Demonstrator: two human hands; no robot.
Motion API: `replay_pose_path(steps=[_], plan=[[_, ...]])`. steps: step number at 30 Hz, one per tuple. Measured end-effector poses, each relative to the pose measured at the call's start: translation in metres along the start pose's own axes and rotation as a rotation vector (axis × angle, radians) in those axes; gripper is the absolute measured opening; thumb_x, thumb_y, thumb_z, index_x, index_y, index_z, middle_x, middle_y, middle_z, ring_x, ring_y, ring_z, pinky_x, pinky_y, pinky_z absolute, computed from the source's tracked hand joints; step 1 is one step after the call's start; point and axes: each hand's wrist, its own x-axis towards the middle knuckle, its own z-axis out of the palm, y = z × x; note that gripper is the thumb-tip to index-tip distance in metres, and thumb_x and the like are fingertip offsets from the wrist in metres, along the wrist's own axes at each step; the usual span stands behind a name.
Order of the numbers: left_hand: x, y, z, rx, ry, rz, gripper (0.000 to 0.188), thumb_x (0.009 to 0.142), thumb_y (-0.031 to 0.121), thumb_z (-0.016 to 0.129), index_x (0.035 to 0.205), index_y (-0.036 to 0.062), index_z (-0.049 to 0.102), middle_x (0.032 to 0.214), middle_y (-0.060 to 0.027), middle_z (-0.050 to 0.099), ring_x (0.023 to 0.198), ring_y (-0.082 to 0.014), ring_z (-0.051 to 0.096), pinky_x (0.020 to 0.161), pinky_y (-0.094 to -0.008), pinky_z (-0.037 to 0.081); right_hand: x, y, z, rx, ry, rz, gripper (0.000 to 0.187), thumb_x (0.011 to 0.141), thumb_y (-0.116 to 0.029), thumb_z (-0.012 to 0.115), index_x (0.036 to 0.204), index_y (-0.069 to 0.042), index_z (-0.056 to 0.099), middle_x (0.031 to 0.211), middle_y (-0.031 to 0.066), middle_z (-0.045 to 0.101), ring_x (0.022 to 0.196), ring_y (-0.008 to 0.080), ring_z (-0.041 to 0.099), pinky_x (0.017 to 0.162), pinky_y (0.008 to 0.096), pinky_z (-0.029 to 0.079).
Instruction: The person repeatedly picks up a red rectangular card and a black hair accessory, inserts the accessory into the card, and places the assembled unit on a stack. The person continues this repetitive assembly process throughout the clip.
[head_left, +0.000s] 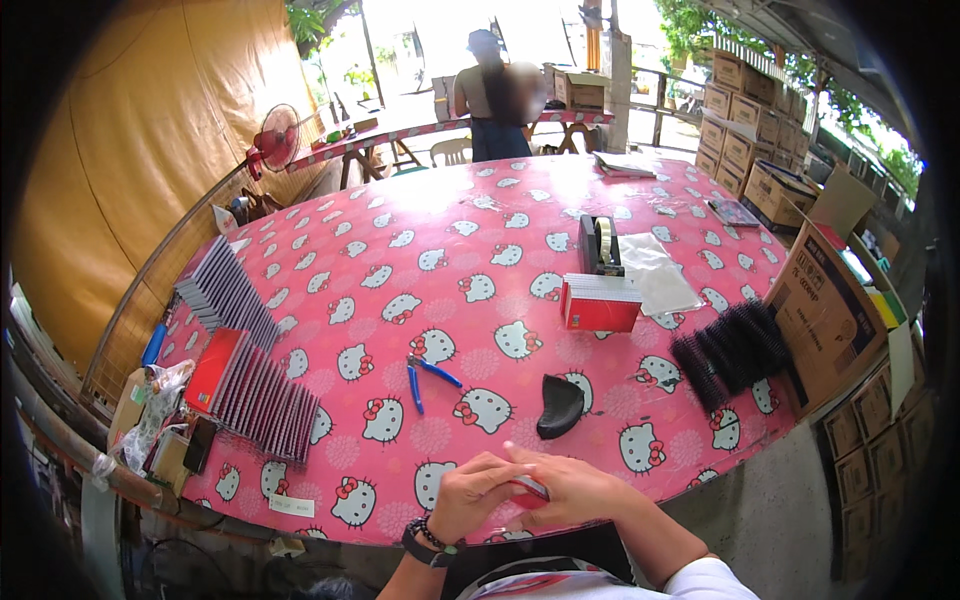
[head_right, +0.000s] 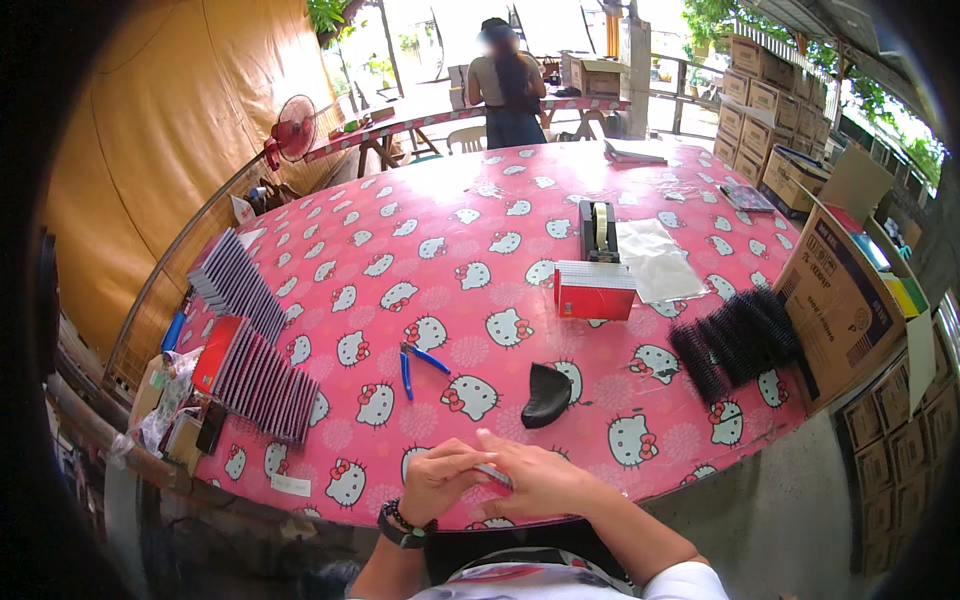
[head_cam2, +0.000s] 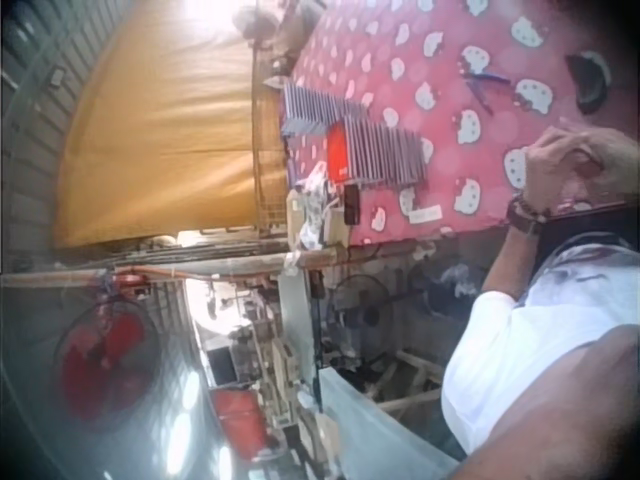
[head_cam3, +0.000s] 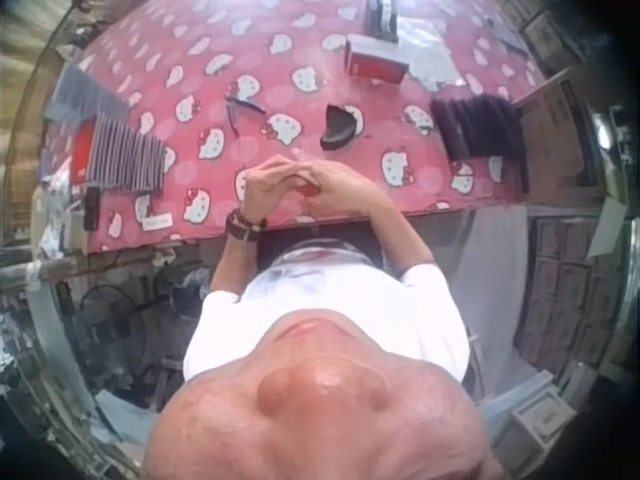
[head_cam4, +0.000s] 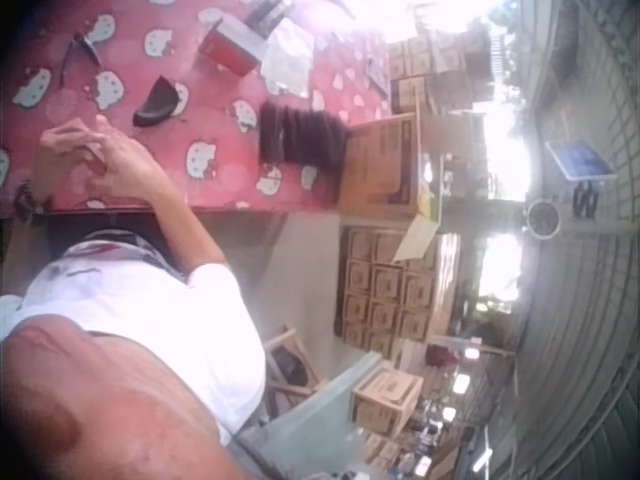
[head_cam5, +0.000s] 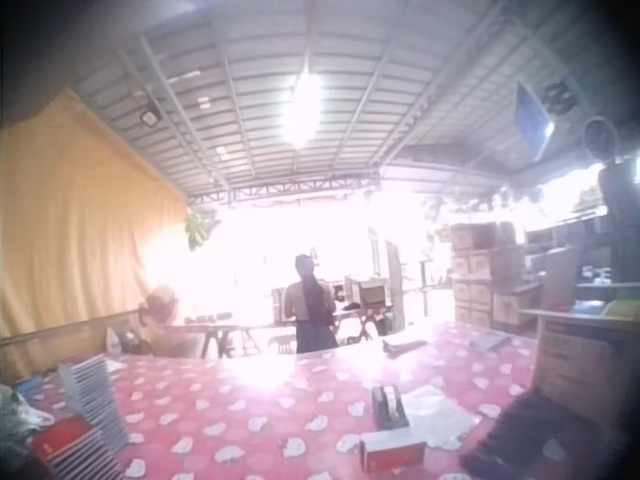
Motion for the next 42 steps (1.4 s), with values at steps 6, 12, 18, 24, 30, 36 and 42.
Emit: replay_pose_path(steps=[6, 12, 18, 24, 30, 36, 42], plan=[[0.004, 0.0, 0.002, 0.016, 0.042, -0.083, 0.036, 0.075, -0.004, 0.07, 0.109, 0.0061, 0.069, 0.088, -0.0069, 0.067, 0.074, -0.0138, 0.063, 0.064, -0.0254, 0.051, 0.004, 0.004, 0.004, 0.035, 0.011, 0.018, 0.098, 0.078, -0.054, 0.067, 0.141, 0.01, 0.026, 0.145, 0.0286, 0.032, 0.136, 0.0371, 0.032, 0.11, 0.0403, 0.031], [-0.002, -0.007, -0.001, -0.053, 0.143, -0.143, 0.029, 0.081, -0.004, 0.066, 0.11, 0.0012, 0.068, 0.088, -0.0052, 0.065, 0.071, -0.0078, 0.058, 0.06, -0.0214, 0.046, 0.004, -0.002, -0.004, 0.205, 0.243, -0.004, 0.065, 0.078, -0.032, 0.075, 0.127, 0.001, 0.049, 0.131, 0.0196, 0.049, 0.115, 0.0317, 0.052, 0.095, 0.0396, 0.044], [-0.003, -0.004, 0.001, -0.245, 0.31, -0.328, 0.022, 0.084, 0.001, 0.068, 0.106, -0.0003, 0.069, 0.093, -0.0069, 0.067, 0.081, -0.0097, 0.061, 0.068, -0.0227, 0.049, 0.011, -0.003, 0.012, 0.324, 0.583, -0.047, 0.029, 0.079, -0.011, 0.073, 0.106, -0.003, 0.064, 0.093, 0.0093, 0.06, 0.078, 0.0222, 0.062, 0.069, 0.03, 0.051], [-0.01, -0.004, -0.005, -0.324, 0.371, -0.315, 0.018, 0.084, 0.001, 0.068, 0.102, -0.0041, 0.068, 0.095, -0.0081, 0.067, 0.085, -0.0108, 0.062, 0.075, -0.0226, 0.05, 0.027, -0.017, 0.012, 0.184, 0.642, -0.121, 0.027, 0.081, -0.009, 0.069, 0.107, -0.004, 0.063, 0.09, 0.0121, 0.062, 0.081, 0.0281, 0.061, 0.071, 0.0354, 0.051], [-0.017, -0.002, -0.013, -0.387, 0.49, -0.465, 0.015, 0.085, 0.0, 0.068, 0.099, -0.0035, 0.068, 0.09, -0.0076, 0.069, 0.082, -0.0109, 0.063, 0.074, -0.023, 0.05, 0.046, -0.018, 0.024, 0.215, 0.606, -0.166, 0.028, 0.081, -0.012, 0.071, 0.106, -0.003, 0.062, 0.086, 0.0114, 0.06, 0.08, 0.0275, 0.061, 0.069, 0.0343, 0.05], [-0.027, -0.013, -0.019, -0.322, 0.459, -0.421, 0.013, 0.084, 0.003, 0.069, 0.097, -0.0016, 0.068, 0.087, -0.0076, 0.07, 0.078, -0.0107, 0.065, 0.069, -0.0232, 0.051, 0.059, -0.025, 0.021, 0.323, 0.446, -0.043, 0.023, 0.082, -0.014, 0.071, 0.097, 0.0, 0.06, 0.084, 0.0107, 0.058, 0.08, 0.0262, 0.06, 0.067, 0.0331, 0.049], [-0.035, -0.012, -0.02, -0.109, 0.6, -0.273, 0.011, 0.085, 0.009, 0.07, 0.091, 0.0007, 0.066, 0.084, -0.0084, 0.07, 0.077, -0.0125, 0.066, 0.067, -0.0257, 0.052, 0.077, -0.028, 0.034, 0.134, 0.526, -0.174, 0.023, 0.082, -0.017, 0.071, 0.09, 0.0, 0.058, 0.081, 0.0115, 0.057, 0.071, 0.0272, 0.057, 0.062, 0.0369, 0.046]])
